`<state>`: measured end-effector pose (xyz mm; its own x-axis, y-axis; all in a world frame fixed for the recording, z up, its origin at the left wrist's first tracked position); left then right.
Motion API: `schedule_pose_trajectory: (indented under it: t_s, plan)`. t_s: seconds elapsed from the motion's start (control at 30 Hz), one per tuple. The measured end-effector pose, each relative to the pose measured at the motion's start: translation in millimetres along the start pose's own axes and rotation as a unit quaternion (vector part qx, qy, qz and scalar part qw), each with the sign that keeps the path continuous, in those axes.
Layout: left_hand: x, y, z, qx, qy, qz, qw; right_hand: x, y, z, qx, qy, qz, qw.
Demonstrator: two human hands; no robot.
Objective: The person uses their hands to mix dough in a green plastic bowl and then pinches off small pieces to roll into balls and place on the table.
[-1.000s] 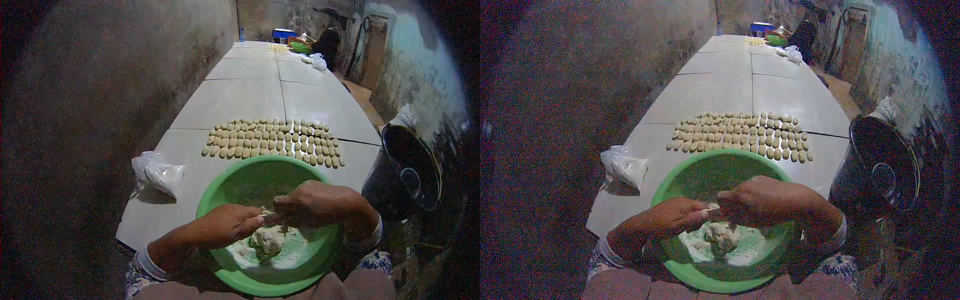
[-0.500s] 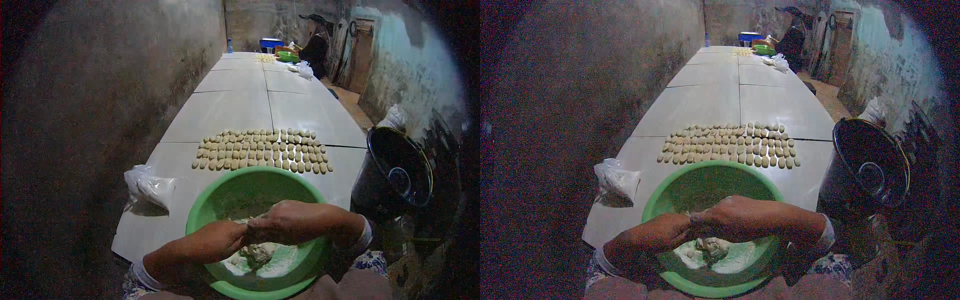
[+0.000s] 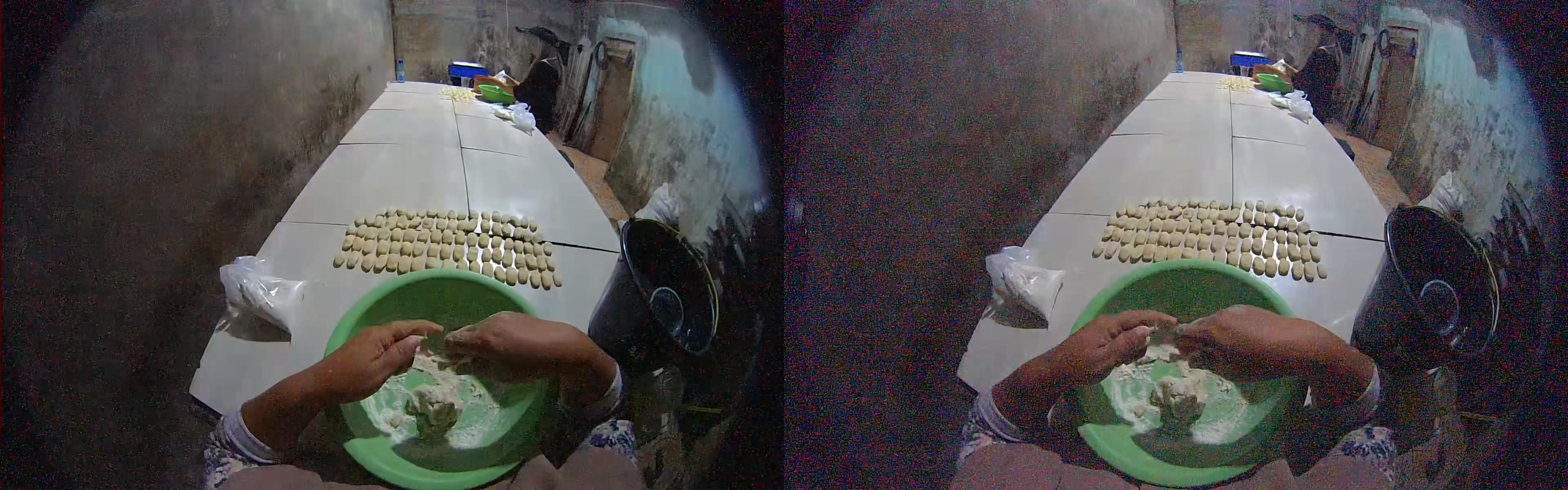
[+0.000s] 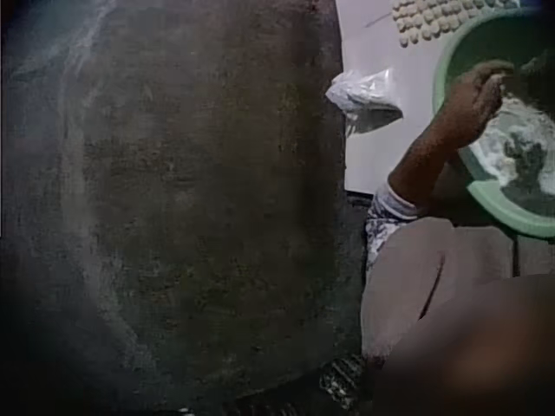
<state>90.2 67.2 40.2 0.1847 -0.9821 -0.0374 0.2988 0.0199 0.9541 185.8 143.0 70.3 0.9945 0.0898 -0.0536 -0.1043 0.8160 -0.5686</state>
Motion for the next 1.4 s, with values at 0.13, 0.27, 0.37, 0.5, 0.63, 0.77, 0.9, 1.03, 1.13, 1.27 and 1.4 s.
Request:
schedule_pose_trajectory:
  t_s: [0.13, 0.27, 0.37, 0.5, 0.63, 0.77, 0.9, 1.03, 1.13, 1.27, 1.4]
  plan:
    - [-1, -8, 0, 0.124, -0.030, 0.045, 0.991, -4, -7, -3, 0.041, -0.022, 0.019, 0.999]
    - [-3, -18, 3, 0.210, -0.059, 0.123, 0.968, 1, -19, -6, 0.067, -0.063, 0.056, 0.994]
    - [-4, -21, -1, 0.204, -0.064, 0.135, 0.967, 0, -16, -6, 0.094, -0.054, 0.054, 0.993]
    - [0, -2, -2, 0.135, -0.055, 0.080, 0.986, -2, -8, 5, 0.088, -0.009, 0.034, 0.995]
    - [2, 4, 9, 0.100, 0.034, 0.065, 0.992, -3, -14, 18, 0.099, 0.063, 0.058, 0.991]
    - [2, 0, 16, 0.000, 0.066, 0.041, 0.997, -3, -13, 24, 0.090, 0.094, 0.042, 0.991]
    - [-1, 0, 16, 0.193, 0.022, -0.008, 0.981, -3, -18, 22, 0.102, 0.089, 0.052, 0.989]
    - [-2, -3, 5, 0.264, -0.020, 0.060, 0.962, -3, -17, 26, 0.075, 0.113, 0.062, 0.989]
    - [-2, -1, 7, 0.200, -0.015, 0.042, 0.979, -5, -14, 23, 0.089, 0.101, 0.048, 0.990]
    - [2, 5, 7, 0.170, 0.029, 0.060, 0.983, -6, -20, 23, 0.121, 0.110, 0.063, 0.985]
    - [3, -3, 5, 0.125, 0.001, 0.032, 0.992, -7, -31, 22, 0.110, 0.124, 0.095, 0.981]
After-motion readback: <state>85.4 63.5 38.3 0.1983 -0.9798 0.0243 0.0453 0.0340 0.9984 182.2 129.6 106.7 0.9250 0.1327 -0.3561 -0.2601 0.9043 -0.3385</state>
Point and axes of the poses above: each hand's wrist, its own x-axis away from the middle knuckle, its own z-axis out of the back of the hand, y = z × x, the point moved 8 cm from there along -x, towards the middle knuckle, and after that the axes turned 9 degrees about y, right-handed, at the moved point
